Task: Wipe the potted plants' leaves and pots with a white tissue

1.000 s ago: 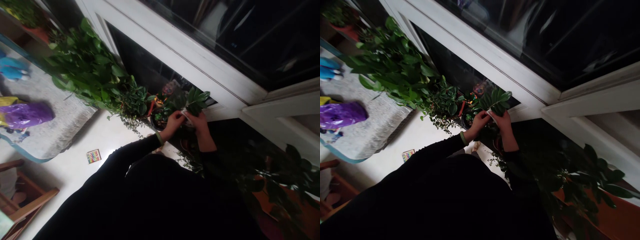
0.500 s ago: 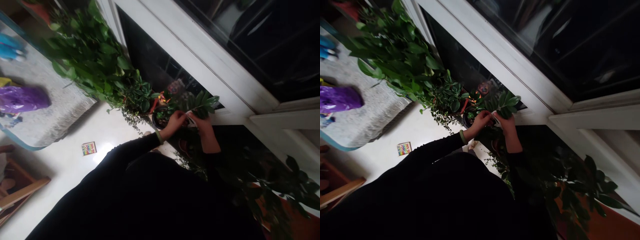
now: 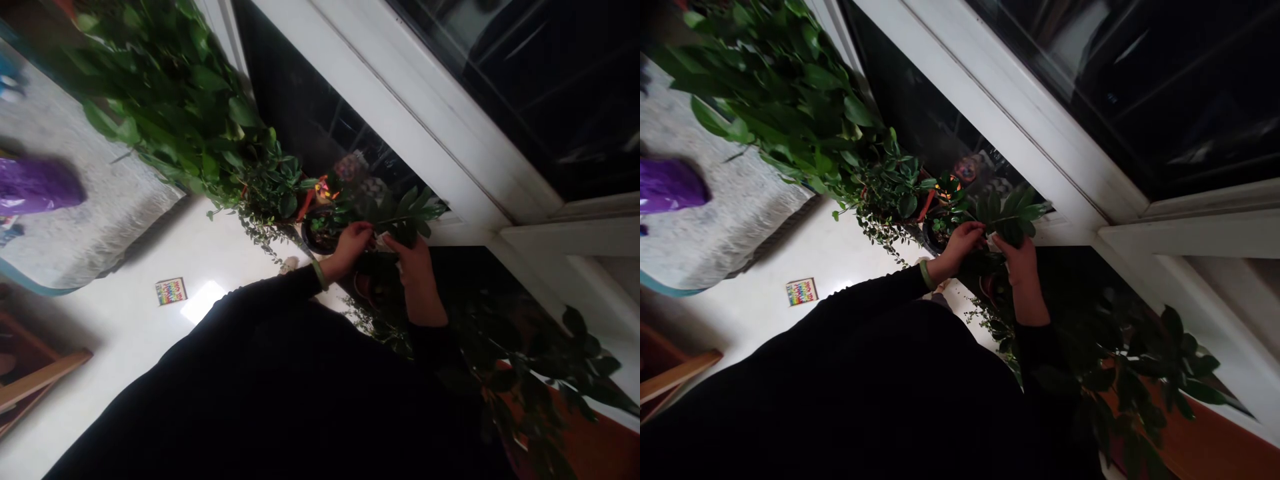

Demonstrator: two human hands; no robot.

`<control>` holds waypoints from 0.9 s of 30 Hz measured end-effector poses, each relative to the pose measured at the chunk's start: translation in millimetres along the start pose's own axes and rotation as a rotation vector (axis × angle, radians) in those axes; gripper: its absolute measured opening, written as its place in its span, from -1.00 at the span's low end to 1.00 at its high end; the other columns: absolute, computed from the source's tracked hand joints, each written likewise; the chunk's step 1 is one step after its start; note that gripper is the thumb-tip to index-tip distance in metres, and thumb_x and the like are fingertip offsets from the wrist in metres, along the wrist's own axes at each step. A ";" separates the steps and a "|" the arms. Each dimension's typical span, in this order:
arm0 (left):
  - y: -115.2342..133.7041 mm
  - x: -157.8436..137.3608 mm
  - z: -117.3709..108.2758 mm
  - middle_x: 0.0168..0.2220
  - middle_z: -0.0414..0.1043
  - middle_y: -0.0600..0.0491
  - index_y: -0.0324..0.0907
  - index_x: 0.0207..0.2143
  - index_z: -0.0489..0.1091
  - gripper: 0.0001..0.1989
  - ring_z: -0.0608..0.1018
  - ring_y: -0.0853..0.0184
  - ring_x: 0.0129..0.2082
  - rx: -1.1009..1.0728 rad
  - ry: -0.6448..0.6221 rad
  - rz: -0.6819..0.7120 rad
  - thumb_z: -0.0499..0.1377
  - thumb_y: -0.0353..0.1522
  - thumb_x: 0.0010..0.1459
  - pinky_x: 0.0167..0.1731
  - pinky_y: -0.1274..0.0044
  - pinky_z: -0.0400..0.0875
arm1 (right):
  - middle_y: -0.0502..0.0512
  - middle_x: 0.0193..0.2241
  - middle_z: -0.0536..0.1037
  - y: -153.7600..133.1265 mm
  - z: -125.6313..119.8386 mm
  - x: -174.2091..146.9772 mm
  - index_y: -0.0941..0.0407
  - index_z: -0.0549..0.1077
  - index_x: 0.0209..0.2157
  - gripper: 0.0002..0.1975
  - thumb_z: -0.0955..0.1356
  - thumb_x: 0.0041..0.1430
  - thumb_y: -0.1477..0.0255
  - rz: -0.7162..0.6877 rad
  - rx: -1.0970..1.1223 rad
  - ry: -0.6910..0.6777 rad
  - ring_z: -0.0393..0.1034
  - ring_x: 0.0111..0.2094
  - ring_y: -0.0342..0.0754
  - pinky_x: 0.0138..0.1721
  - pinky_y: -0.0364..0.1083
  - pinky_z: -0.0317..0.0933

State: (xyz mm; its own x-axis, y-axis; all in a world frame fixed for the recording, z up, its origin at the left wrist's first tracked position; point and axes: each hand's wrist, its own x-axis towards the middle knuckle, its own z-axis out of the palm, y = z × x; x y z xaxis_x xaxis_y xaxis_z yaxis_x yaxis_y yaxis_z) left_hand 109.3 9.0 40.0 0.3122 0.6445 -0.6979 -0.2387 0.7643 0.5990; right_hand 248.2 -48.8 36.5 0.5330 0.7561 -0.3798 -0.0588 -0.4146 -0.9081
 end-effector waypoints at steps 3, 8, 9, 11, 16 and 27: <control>4.4 -2.7 -0.2 -0.59 0.45 0.19 -0.16 -0.28 0.46 -0.82 0.46 0.44 -0.58 -0.021 -0.002 0.022 0.19 -0.56 0.39 -0.41 0.58 0.32 | -0.02 -0.25 0.72 -6.5 -1.8 -8.9 0.05 0.61 -0.18 -0.47 0.66 -0.26 0.24 0.012 0.014 0.014 0.60 -0.20 0.00 -0.01 0.06 0.51; 7.6 0.1 -1.5 -0.56 0.47 0.19 -0.17 -0.26 0.45 -0.86 0.47 0.45 -0.56 -0.016 0.007 0.028 0.26 -0.55 0.35 -0.38 0.58 0.33 | -0.01 -0.22 0.71 -12.3 -7.1 -11.8 0.04 0.59 -0.19 -0.48 0.66 -0.21 0.19 -0.017 -0.004 0.007 0.59 -0.16 0.01 0.00 0.06 0.51; 7.2 0.6 -3.1 -0.53 0.50 0.18 -0.17 -0.27 0.45 -0.86 0.47 0.46 -0.56 -0.003 0.001 0.041 0.28 -0.54 0.33 -0.38 0.58 0.34 | 0.00 -0.21 0.71 -13.0 -8.0 -11.6 0.05 0.59 -0.18 -0.48 0.66 -0.20 0.18 -0.022 -0.004 0.009 0.58 -0.15 0.00 0.00 0.06 0.51; 6.0 0.7 -9.1 -0.45 0.56 0.17 -0.16 -0.29 0.44 -0.85 0.46 0.47 -0.53 0.044 -0.017 0.105 0.33 -0.53 0.29 -0.33 0.58 0.38 | 0.00 -0.21 0.70 -14.0 -9.4 -11.6 0.05 0.58 -0.17 -0.47 0.67 -0.18 0.16 -0.018 -0.002 0.007 0.57 -0.17 -0.01 -0.01 0.05 0.51; 11.0 -0.7 -34.5 -0.29 0.59 0.12 -0.12 -0.31 0.54 -0.84 0.54 0.38 -0.27 0.184 -0.008 0.497 0.41 -0.53 0.18 -0.06 0.57 0.42 | -0.03 -0.24 0.67 -12.6 -9.9 -15.8 0.04 0.55 -0.17 -0.45 0.67 -0.17 0.13 -0.016 0.014 0.024 0.56 -0.19 -0.02 -0.03 0.05 0.51; 50.2 -43.3 -45.2 -0.02 0.65 -0.05 -0.05 -0.19 0.68 -0.84 0.63 0.13 0.15 0.233 -0.176 0.759 0.53 -0.32 0.17 0.36 0.31 0.42 | 0.08 -0.19 0.64 -49.3 -26.1 -71.0 0.02 0.54 -0.15 -0.67 0.49 0.26 0.07 -0.088 -0.096 0.112 0.60 -0.11 0.04 -0.03 0.03 0.55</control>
State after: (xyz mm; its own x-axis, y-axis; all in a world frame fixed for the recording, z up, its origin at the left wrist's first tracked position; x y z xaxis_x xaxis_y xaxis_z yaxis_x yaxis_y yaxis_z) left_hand 42.2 20.4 82.5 0.2873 0.9578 -0.0083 -0.2520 0.0839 0.9641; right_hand 235.3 -95.2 112.8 0.6235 0.7328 -0.2725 0.0701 -0.3995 -0.9141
